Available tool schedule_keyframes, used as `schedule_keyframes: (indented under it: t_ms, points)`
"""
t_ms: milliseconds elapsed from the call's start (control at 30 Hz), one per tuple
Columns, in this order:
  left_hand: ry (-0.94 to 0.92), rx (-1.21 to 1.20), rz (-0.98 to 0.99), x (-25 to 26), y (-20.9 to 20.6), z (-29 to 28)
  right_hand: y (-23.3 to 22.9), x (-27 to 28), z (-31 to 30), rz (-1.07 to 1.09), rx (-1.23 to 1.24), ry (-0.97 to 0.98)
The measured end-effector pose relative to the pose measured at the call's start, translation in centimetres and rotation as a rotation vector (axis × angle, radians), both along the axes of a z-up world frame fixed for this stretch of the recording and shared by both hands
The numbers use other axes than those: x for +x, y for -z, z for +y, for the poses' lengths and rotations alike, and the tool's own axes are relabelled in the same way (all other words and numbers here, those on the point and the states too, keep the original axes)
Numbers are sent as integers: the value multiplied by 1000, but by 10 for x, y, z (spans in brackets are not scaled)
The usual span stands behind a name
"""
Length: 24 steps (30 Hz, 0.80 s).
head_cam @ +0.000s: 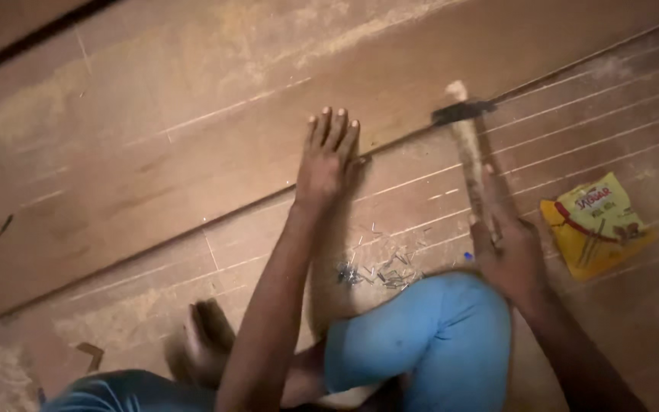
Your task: The person hammers nails into long wooden planks to attach a smaller rectangular wooden block. They pick up nails from a pile on the floor, position them by hand, and strike them with a hammer while a second person helps hold the wood in place.
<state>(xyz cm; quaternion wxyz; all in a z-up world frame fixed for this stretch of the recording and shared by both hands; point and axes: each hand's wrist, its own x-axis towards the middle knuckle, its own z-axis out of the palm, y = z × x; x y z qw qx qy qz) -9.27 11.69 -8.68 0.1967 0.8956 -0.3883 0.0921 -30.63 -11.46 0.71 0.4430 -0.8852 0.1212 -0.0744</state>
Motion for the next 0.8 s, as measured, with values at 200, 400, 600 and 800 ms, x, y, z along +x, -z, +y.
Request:
schedule_keyframes:
  t_ms: [200,400,600,800]
  points:
    - [140,160,-57,10,31,18,-2,4,3,77,67,17]
    - [146,155,-67,4,32,15,-12,14,10,71,-48,-44]
    - [151,101,36,7,21,16,-16,16,10,8,-59,-73]
    - [-78,207,13,-9,5,-4,-33,22,12,-26,-25,-84]
